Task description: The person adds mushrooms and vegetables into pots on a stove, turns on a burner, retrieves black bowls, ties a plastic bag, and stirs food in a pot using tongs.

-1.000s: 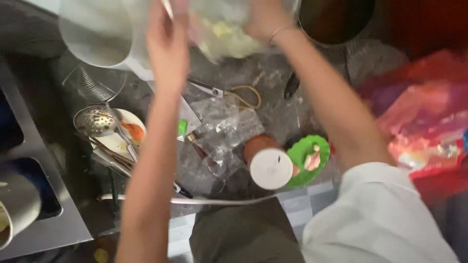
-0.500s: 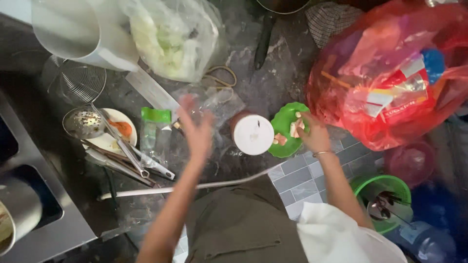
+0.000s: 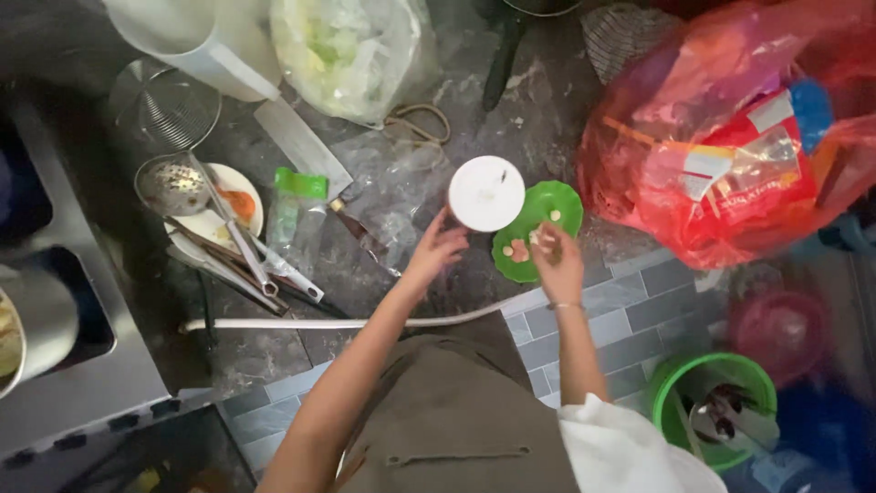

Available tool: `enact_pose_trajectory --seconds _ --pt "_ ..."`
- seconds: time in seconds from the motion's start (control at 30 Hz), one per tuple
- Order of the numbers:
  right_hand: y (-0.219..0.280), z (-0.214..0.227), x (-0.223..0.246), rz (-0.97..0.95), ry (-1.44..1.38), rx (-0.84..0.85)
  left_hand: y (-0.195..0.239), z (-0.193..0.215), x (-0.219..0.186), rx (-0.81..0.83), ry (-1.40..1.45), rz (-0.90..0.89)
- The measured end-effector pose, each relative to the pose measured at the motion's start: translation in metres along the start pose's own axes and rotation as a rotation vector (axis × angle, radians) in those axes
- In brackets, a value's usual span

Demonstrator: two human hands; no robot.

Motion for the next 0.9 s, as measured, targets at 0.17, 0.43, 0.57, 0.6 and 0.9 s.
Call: enact_pose_trajectory --seconds 0.17,0.43,0.57,0.6,0.9 --pt "0.023 -0.083 0.012 0.061 -0.233 0.309 0.056 0.024 -0.066 -0.266 -1.460 -0.475" --pt "0.009 -0.143 0.051 0.151 -0.221 0.354 0.047 0.062 -0.076 -0.204 -1.607 -0.461" --pt "0.014 -0.146 0.032 0.049 -0.246 0.407 0.015 0.078 -0.145 -0.580 -1.413 -0.362" --pt "0.015 -0.148 0.030 0.031 -0.254 0.422 0.000 0.078 -0.151 -0.639 -1.472 -0.397" --pt "0.016 -0.162 0.034 -0.004 -0.221 0.594 -0.060 0.110 -0.103 -0.712 -1.371 -0.368"
Point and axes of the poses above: each hand's wrist, its own y-axis away from the middle knuckle, its own z-axis out of the back of the hand, x = y × z, the point moved 9 cm from there along -y, towards the middle knuckle, and after that the axes turned 6 degrees about z, right-handed, at the moved point
